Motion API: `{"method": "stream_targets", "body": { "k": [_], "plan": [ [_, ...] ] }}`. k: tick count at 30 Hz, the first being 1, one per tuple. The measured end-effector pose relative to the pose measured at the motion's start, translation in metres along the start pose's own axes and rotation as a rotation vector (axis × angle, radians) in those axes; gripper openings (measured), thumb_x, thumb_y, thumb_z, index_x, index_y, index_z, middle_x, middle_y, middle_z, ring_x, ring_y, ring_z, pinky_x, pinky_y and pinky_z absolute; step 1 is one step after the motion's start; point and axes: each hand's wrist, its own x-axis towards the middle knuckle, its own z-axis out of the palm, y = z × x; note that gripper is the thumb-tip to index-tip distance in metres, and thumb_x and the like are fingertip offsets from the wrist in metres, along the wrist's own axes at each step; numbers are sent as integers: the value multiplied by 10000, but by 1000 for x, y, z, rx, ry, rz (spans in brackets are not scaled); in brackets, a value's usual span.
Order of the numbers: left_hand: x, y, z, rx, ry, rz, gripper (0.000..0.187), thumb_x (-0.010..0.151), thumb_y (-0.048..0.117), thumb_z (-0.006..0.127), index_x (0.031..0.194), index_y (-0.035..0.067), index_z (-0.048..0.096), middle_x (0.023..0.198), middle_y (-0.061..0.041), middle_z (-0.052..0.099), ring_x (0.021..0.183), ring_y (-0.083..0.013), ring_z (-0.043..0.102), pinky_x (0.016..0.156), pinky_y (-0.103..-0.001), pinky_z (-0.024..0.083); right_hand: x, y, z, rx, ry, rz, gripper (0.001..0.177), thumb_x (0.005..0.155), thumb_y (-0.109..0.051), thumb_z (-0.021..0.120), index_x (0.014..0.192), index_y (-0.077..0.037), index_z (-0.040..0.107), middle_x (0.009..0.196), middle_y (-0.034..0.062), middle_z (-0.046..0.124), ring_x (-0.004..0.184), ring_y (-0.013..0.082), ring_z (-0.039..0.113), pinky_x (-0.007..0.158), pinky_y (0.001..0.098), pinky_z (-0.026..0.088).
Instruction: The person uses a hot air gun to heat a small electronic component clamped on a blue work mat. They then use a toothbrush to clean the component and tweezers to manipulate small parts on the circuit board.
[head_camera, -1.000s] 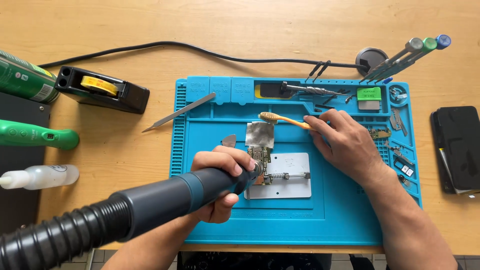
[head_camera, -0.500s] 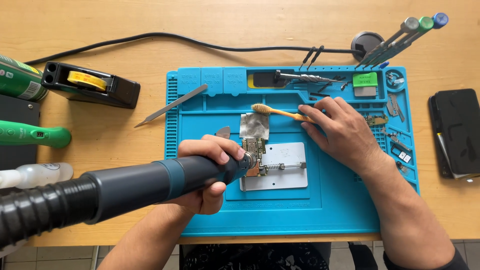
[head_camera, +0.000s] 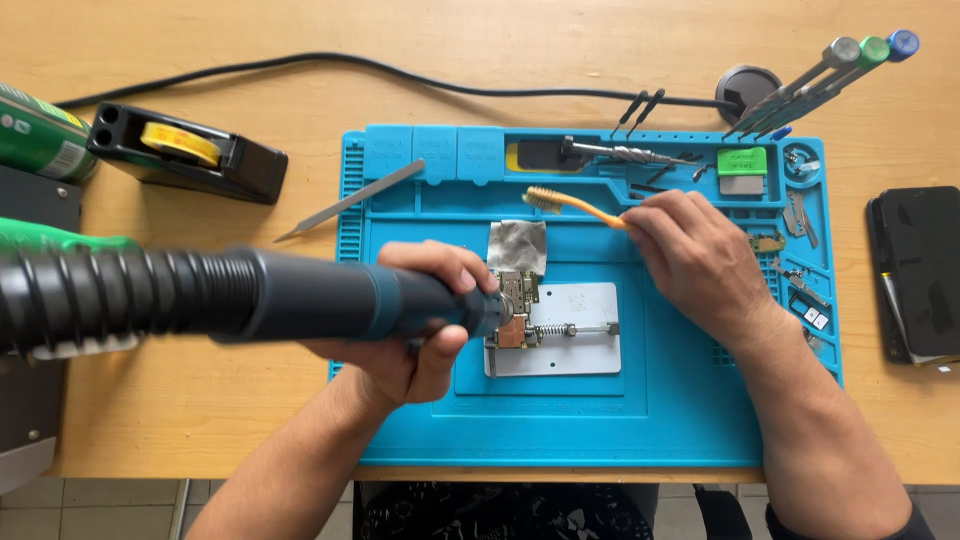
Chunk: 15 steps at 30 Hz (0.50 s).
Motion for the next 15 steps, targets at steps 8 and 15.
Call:
{"method": "stream_targets", "body": {
  "k": [8,15],
  "plan": [
    [-17,-21,-4,4,73,79,1016,976,148,615,1477,674,-96,1020,-277,584,789,-426,689,741,-559,673,-7,-2,-4,397,12,69,85,1059,-35,589,1129,1,621,912,128,598,699,262,544,578,402,427],
    [-17,-18,-8,2,119,23,990,1004,159,627,1472,610,-120,1061,-239,607,817,-416,730,790,-552,673,-1,-26,-31,764,-442,187,351,1059,-295,418,1017,-191,751,572,-6,394,482,165,355,517,314,329]
  ]
}}
